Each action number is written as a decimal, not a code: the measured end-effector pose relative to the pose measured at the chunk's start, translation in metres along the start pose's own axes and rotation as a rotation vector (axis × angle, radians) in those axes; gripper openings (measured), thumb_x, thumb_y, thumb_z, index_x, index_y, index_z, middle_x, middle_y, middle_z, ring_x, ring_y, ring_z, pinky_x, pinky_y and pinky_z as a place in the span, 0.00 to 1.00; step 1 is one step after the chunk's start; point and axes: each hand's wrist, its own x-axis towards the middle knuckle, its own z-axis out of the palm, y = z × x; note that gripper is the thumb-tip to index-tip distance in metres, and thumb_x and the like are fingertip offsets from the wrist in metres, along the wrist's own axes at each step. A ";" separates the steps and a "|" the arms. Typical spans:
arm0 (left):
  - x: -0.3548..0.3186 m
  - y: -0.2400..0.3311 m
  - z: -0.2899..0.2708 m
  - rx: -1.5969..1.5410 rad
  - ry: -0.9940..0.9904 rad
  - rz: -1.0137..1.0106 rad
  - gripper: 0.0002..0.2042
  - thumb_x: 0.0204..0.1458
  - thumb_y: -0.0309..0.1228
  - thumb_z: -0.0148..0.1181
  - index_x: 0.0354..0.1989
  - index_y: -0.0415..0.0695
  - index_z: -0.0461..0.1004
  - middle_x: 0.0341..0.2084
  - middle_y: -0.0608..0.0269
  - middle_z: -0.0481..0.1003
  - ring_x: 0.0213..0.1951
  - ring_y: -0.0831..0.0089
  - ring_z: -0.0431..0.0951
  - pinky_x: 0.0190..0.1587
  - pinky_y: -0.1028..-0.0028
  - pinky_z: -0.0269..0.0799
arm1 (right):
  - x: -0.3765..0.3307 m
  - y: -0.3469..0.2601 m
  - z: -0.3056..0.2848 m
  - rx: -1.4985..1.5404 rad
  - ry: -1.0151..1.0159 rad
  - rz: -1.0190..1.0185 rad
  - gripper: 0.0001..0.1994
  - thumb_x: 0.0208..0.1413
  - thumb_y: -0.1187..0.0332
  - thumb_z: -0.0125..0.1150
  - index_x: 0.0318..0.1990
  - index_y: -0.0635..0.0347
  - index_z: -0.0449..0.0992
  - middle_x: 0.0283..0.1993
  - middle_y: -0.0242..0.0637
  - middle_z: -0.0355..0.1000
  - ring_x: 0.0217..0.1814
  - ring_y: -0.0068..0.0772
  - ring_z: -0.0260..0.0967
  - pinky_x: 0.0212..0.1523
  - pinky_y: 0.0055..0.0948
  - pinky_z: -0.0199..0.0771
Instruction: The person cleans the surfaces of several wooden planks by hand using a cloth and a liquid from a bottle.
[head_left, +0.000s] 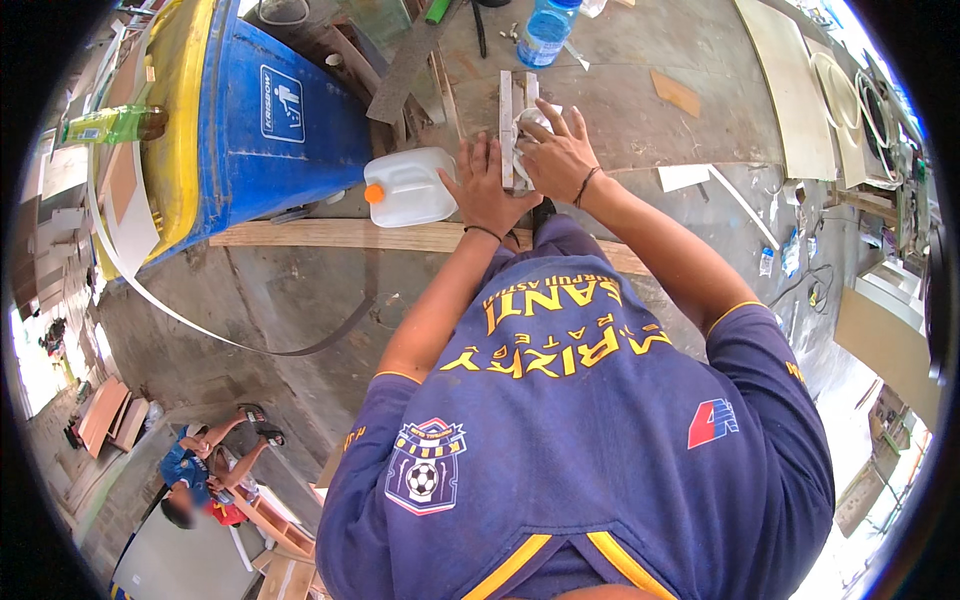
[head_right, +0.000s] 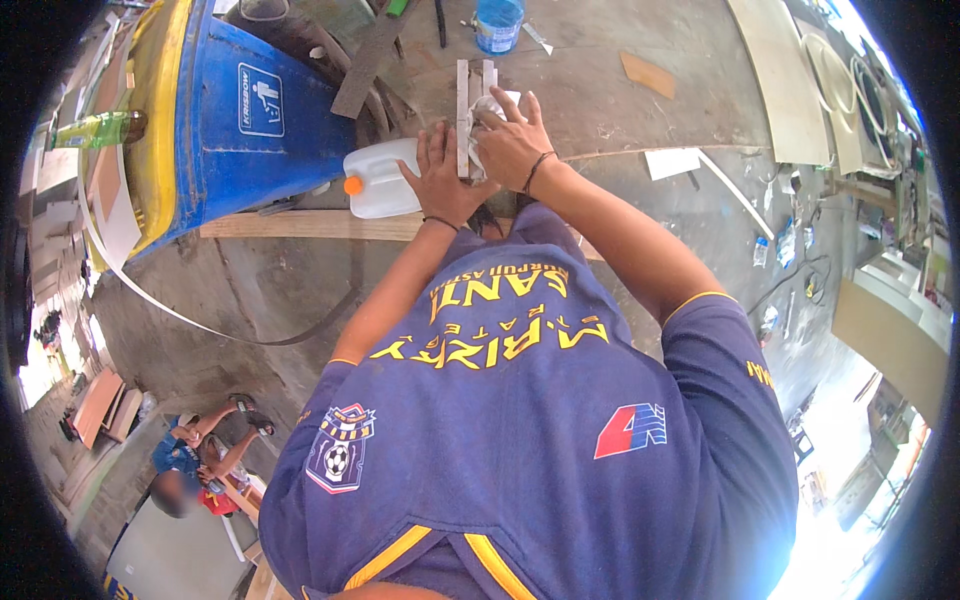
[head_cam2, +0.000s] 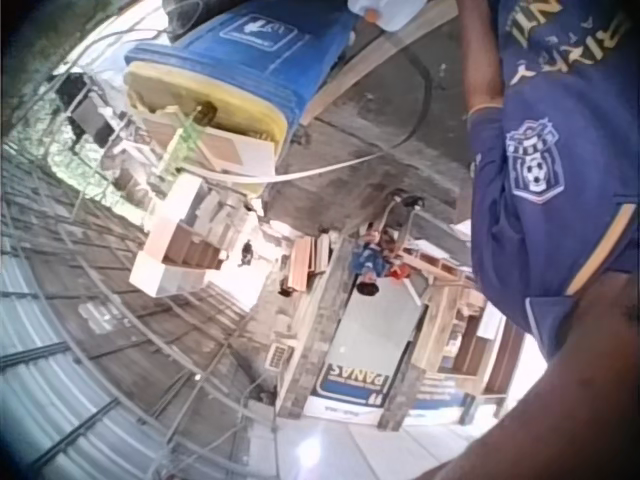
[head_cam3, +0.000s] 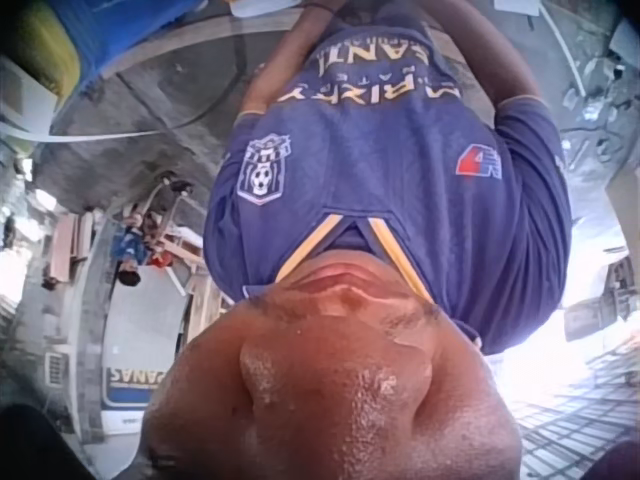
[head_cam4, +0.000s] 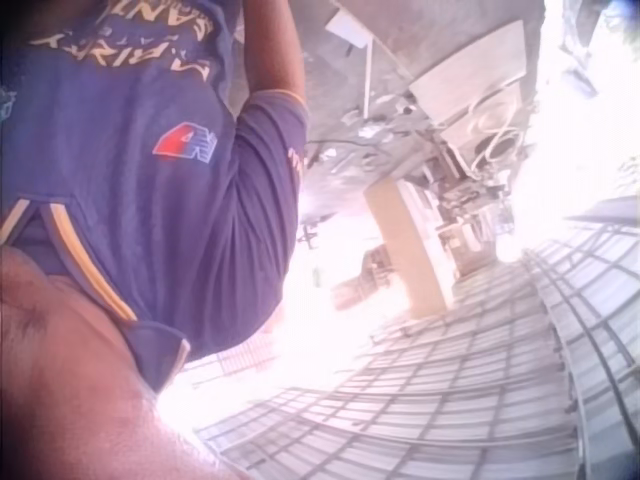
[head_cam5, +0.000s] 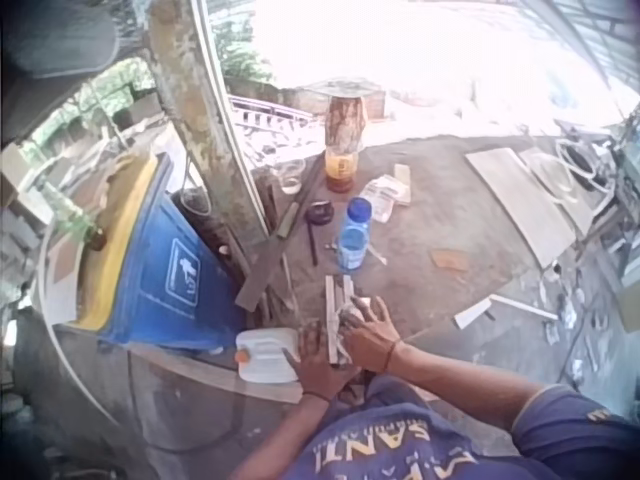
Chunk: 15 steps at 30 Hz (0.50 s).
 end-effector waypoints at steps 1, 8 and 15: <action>-0.001 0.000 -0.001 0.002 -0.002 0.002 0.55 0.24 0.69 0.60 0.63 0.47 0.58 0.65 0.62 0.54 0.68 0.58 0.45 0.59 0.32 0.27 | 0.000 -0.001 0.001 -0.008 -0.028 -0.006 0.16 0.50 0.62 0.52 0.45 0.52 0.77 0.61 0.34 0.62 0.73 0.44 0.38 0.63 0.68 0.36; 0.000 0.006 -0.001 0.067 -0.014 -0.046 0.53 0.26 0.67 0.60 0.63 0.47 0.58 0.65 0.65 0.55 0.68 0.58 0.45 0.58 0.30 0.27 | 0.023 -0.014 -0.002 -0.146 -0.136 0.097 0.19 0.53 0.64 0.48 0.52 0.59 0.71 0.67 0.31 0.54 0.75 0.44 0.32 0.62 0.74 0.30; 0.001 0.008 -0.003 0.030 -0.030 -0.088 0.52 0.29 0.64 0.61 0.64 0.47 0.56 0.65 0.68 0.55 0.68 0.60 0.46 0.58 0.29 0.28 | 0.042 0.001 0.008 0.038 -0.082 0.122 0.18 0.53 0.68 0.46 0.51 0.58 0.72 0.65 0.32 0.57 0.74 0.44 0.37 0.63 0.73 0.32</action>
